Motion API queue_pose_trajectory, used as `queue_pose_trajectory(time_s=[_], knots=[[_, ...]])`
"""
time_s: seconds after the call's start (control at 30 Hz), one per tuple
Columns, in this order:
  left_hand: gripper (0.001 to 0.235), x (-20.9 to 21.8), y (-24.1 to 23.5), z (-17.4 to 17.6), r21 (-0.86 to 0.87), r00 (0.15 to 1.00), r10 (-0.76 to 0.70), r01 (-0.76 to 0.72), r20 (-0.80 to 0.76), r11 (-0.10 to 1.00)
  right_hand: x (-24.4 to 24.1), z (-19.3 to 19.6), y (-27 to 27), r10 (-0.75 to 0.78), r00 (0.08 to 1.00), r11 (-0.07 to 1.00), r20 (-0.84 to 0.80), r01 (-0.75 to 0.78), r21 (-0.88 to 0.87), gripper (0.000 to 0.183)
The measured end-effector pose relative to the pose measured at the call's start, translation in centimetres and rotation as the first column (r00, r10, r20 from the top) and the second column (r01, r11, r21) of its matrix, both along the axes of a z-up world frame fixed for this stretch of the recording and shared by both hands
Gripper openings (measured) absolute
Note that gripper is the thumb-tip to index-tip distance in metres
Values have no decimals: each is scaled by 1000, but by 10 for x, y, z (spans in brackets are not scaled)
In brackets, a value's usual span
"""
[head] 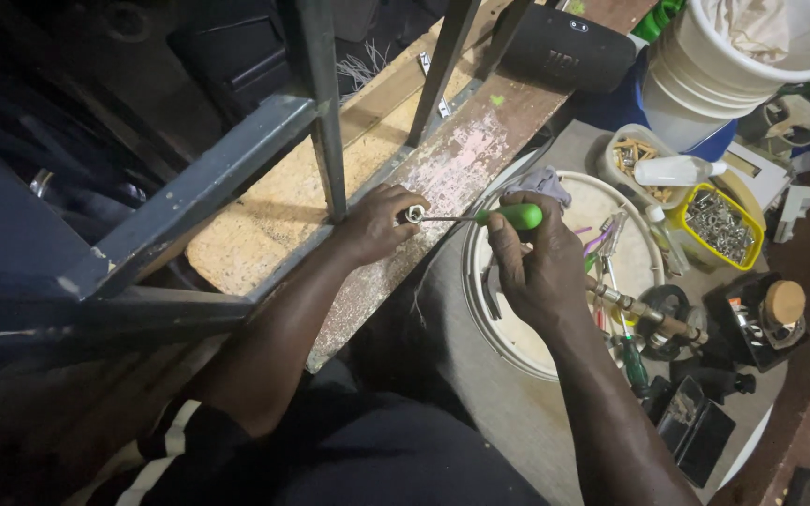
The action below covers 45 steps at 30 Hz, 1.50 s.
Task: Repairing or assembling a brass fixture using various hand tools including a hammer, screwdriver, and pliers.
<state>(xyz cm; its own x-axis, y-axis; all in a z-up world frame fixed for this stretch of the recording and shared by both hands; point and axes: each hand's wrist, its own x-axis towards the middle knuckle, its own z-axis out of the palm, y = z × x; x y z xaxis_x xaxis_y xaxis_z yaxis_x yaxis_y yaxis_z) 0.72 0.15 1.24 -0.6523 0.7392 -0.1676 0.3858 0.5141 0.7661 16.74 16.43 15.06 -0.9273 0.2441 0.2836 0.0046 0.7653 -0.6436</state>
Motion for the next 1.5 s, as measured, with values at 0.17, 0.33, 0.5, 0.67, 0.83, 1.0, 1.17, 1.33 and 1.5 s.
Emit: queue_pose_trajectory(time_s=[0.17, 0.33, 0.5, 0.67, 0.83, 1.0, 1.17, 1.33, 1.5], knots=[[42, 0, 1, 0, -16, 1000, 1, -1, -13, 1000, -1, 1, -2, -2, 1000, 999, 16, 3, -36, 27], [40, -2, 1, -6, 11, 998, -15, 15, -59, 1000, -5, 4, -3, 12, 1000, 1000, -20, -11, 10, 27], [43, 2, 1, 4, -12, 1000, -8, 9, 16, 1000, -16, 13, -8, 82, 995, 995, -48, -80, 53, 26], [43, -2, -2, 23, -51, 998, -58, 58, 1, 997, -21, 20, -9, 65, 997, 994, 32, -67, 81, 28], [54, 2, -1, 61, 46, 991, -125, 127, -39, 991, -21, 19, -5, 94, 996, 993, -5, -94, 67, 29], [65, -2, 10, 84, 789, 791, -521, 79, 322, 609, -22, 24, -5, 97, 995, 995, 27, -96, -21, 34], [93, -3, 24, 87, 755, 747, -583, 172, 319, 633, -23, 42, 2, 122, 992, 989, 27, -124, 84, 33], [89, 14, 32, 109, 492, 809, -425, 199, 405, 848, -27, 55, -1, 41, 990, 994, 132, -55, 99, 35], [49, 22, 30, 119, 440, 868, -208, -14, 452, 898, -18, 48, 9, 210, 970, 959, 119, -182, -216, 47]])
